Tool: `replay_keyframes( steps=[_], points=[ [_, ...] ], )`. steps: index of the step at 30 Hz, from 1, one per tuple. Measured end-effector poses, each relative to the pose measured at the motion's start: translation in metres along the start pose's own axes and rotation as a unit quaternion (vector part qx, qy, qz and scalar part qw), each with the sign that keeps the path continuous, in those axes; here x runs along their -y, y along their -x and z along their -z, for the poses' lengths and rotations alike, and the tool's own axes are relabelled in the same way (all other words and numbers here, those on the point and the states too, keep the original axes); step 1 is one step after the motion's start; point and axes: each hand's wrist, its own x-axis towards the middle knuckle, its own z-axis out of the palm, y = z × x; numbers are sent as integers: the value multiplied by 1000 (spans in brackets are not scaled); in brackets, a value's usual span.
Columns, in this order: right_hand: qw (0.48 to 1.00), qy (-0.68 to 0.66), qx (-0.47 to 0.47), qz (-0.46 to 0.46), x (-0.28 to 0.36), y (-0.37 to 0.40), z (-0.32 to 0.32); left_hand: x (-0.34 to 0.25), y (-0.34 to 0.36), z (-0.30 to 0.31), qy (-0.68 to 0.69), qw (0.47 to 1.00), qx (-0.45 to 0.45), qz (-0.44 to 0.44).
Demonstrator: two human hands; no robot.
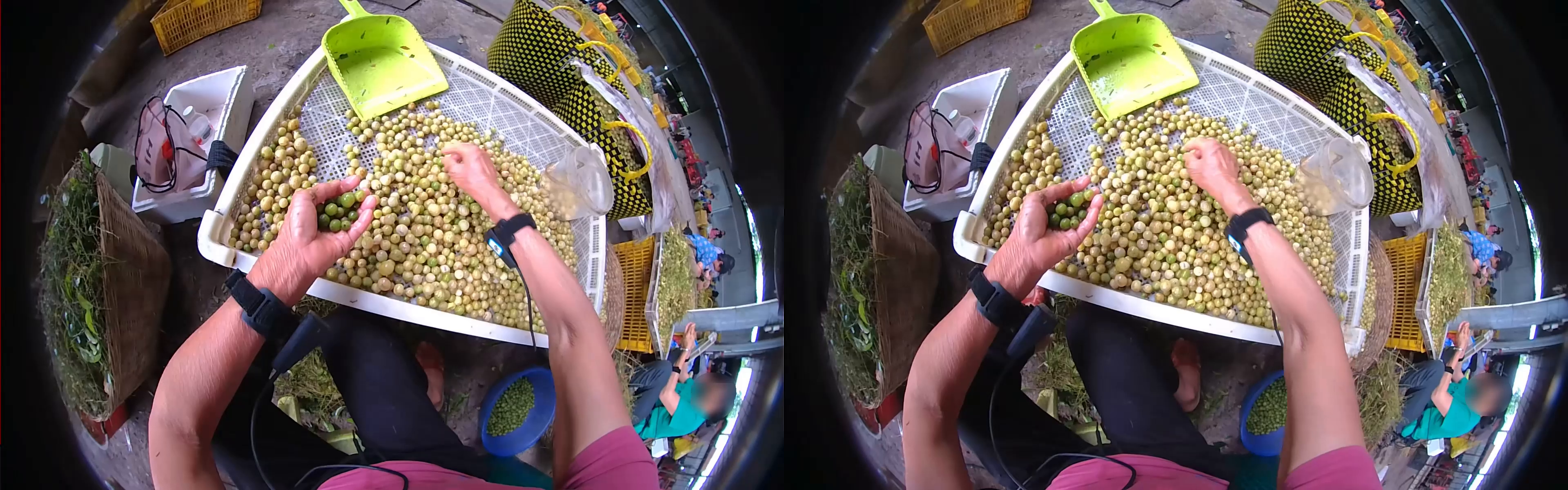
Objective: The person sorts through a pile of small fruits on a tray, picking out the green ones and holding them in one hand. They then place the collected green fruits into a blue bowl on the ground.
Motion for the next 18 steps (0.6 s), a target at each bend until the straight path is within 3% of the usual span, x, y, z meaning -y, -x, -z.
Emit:
replay_keyframes(
  steps=[3,7,11,14,17,18],
  points=[
    [990,122,60,22,7,-9,-3,1,-2,-1,-2,1000,0,-3],
    [994,31,83,-63,29,-5,20,1,-2,-1,-9,1000,-6,-7],
    [990,84,78,88,29,28,17,1,-3,0,-10,1000,-5,-9],
    [986,103,32,127,25,31,6,3,-6,3,-8,1000,-1,-3],
    [961,219,123,114,28,24,5,11,-1,-5,-17,1000,-10,-17],
    [963,203,97,146,29,28,7,11,-2,-5,-19,1000,-5,-5]
  ],
)
